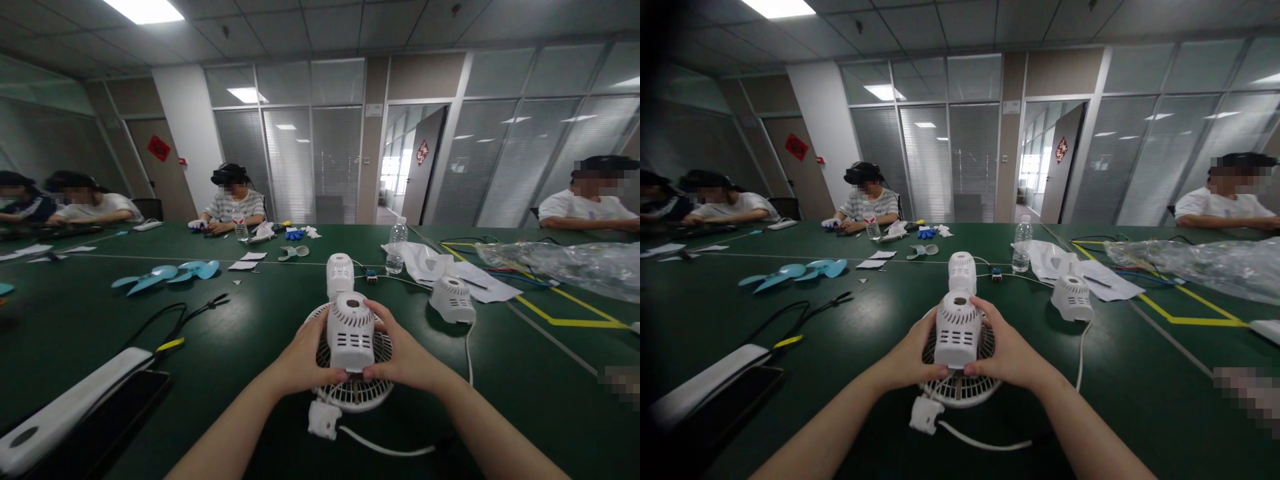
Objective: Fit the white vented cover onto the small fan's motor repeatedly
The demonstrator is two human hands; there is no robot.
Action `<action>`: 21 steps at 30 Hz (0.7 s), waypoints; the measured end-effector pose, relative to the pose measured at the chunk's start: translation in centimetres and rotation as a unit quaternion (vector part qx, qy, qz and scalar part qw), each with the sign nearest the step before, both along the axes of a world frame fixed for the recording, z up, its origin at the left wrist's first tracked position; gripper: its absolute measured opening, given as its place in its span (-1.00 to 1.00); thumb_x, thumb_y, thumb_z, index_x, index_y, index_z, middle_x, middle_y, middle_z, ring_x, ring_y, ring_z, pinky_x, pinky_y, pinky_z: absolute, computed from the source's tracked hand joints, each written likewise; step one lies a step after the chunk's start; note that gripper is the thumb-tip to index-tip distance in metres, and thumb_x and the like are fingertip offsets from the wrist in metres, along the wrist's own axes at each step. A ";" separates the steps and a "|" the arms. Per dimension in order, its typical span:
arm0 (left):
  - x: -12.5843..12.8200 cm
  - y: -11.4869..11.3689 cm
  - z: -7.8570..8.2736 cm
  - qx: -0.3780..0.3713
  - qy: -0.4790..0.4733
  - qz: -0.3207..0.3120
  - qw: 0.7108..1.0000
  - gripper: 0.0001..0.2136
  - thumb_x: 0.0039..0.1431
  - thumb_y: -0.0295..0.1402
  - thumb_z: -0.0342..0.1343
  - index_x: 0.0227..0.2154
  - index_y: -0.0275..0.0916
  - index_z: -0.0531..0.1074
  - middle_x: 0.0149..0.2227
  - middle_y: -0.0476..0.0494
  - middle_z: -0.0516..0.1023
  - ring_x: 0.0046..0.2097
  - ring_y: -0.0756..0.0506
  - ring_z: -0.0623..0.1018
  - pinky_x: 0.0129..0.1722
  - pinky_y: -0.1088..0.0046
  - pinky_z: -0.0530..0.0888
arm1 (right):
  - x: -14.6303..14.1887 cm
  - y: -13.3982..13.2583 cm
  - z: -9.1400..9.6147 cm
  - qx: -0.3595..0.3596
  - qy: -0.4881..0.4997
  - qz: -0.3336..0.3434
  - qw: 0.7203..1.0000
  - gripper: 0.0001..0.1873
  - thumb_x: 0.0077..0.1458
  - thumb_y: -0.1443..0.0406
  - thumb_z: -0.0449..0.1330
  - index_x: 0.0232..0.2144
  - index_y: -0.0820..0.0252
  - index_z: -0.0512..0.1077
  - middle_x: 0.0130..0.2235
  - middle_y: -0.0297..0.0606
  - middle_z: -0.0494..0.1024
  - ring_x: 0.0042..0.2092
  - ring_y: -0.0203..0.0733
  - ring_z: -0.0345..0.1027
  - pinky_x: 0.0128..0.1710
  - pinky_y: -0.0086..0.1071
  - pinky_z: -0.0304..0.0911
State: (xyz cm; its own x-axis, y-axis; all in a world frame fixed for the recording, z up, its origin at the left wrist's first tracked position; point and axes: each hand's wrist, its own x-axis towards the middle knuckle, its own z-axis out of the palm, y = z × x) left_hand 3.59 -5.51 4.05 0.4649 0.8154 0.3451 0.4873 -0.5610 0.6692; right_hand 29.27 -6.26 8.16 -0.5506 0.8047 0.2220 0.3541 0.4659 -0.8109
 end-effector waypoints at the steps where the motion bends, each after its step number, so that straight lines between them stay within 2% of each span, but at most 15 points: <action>1: 0.0 0.0 0.1 -0.006 -0.002 -0.001 1.000 0.08 -0.15 -0.01 0.38 0.36 -0.11 -0.11 0.37 -0.32 0.06 0.34 -0.44 0.14 0.29 -0.14 0.09 | 0.0 0.0 -0.1 0.003 0.005 -0.003 1.000 0.18 -0.21 0.18 0.49 0.31 -0.17 -0.12 0.32 -0.11 0.11 0.25 0.21 0.18 0.21 0.22 0.12; 4: 0.0 0.0 0.3 -0.020 -0.010 -0.008 1.000 0.09 -0.17 0.01 0.37 0.36 -0.11 -0.11 0.36 -0.34 0.09 0.33 -0.48 0.15 0.27 -0.19 0.09 | -0.1 0.1 -0.5 0.020 0.016 -0.009 1.000 0.17 -0.22 0.16 0.50 0.30 -0.15 -0.09 0.32 -0.12 0.12 0.25 0.18 0.18 0.22 0.18 0.11; 10: -0.2 0.2 0.3 -0.025 -0.021 -0.026 0.999 0.11 -0.19 0.10 0.35 0.36 -0.13 -0.10 0.36 -0.34 0.09 0.33 -0.48 0.13 0.28 -0.19 0.06 | -0.2 0.5 -1.4 0.092 0.025 -0.001 0.995 0.18 -0.19 0.05 0.47 0.34 -0.12 -0.13 0.34 -0.12 0.08 0.31 0.22 0.07 0.27 0.19 0.01; 16: -0.8 0.3 -0.1 -0.034 -0.010 -0.035 0.999 0.04 -0.06 0.16 0.25 0.36 -0.16 -0.13 0.38 -0.34 0.03 0.35 -0.44 0.11 0.30 -0.14 0.08 | 0.1 0.7 -1.5 0.127 0.025 0.017 0.991 0.15 -0.13 0.03 0.43 0.35 -0.10 -0.13 0.36 -0.10 0.05 0.29 0.23 0.11 0.24 0.15 0.09; 21: -0.9 0.2 -0.2 -0.038 -0.008 -0.028 0.999 0.02 -0.04 0.12 0.26 0.36 -0.17 -0.12 0.38 -0.36 0.02 0.36 -0.42 0.10 0.31 -0.12 0.08 | 0.2 0.5 -1.0 0.132 0.004 0.016 0.991 0.14 -0.12 0.04 0.43 0.35 -0.09 -0.14 0.36 -0.11 0.05 0.28 0.20 0.13 0.23 0.12 0.13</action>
